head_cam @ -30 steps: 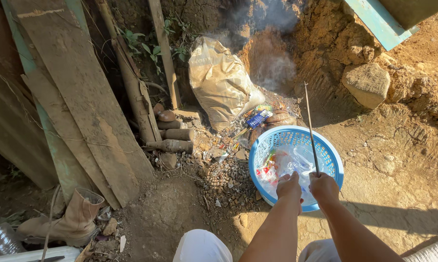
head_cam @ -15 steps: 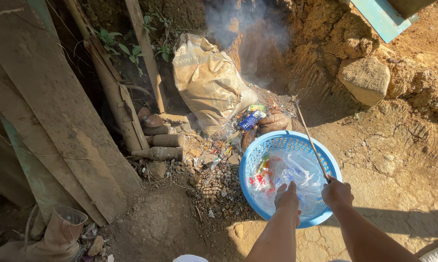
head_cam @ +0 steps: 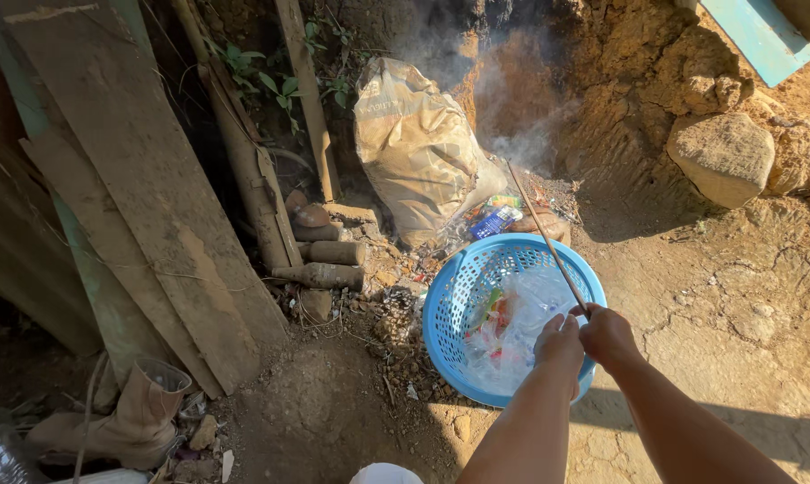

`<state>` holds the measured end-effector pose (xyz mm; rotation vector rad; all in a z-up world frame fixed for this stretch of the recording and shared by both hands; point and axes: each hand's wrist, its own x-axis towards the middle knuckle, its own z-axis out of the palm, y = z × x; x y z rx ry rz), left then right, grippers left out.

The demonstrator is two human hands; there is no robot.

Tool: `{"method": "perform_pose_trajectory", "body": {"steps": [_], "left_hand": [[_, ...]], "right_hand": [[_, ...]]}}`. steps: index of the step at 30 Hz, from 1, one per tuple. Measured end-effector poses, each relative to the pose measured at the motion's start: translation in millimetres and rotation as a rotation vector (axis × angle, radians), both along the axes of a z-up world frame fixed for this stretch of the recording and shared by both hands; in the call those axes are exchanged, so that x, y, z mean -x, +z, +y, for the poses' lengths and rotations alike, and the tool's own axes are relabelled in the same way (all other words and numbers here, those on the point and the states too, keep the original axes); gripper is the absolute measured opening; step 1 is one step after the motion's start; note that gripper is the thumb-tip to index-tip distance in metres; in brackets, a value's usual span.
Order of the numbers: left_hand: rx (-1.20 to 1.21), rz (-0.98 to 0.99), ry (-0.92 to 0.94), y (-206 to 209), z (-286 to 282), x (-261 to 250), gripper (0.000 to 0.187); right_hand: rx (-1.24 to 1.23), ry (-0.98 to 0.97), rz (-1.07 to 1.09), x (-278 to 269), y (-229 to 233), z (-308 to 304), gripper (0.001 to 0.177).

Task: The person sits near a small fire pit and uses a long stick to prod burning debris while holding a blue plastic basket, periodically reaching into the basket to remove wrappers and other items by hand.

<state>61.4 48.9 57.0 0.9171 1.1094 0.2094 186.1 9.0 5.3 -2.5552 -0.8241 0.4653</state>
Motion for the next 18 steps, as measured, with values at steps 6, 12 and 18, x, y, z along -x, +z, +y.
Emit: {"method": "perform_pose_trajectory", "body": {"steps": [6,12,18], "left_hand": [[-0.235,0.091,-0.029,-25,45,24,0.043],[-0.342,0.200,-0.039,-97,102,86,0.039],[0.039,0.136,0.138,-84,113,136,0.041]], "right_hand": [[-0.076,-0.061,0.389,55,37,58,0.036],[-0.074,-0.103,0.569,120,-13,110,0.040],[-0.050,-0.031,0.419,119,-61,93,0.060]]}}
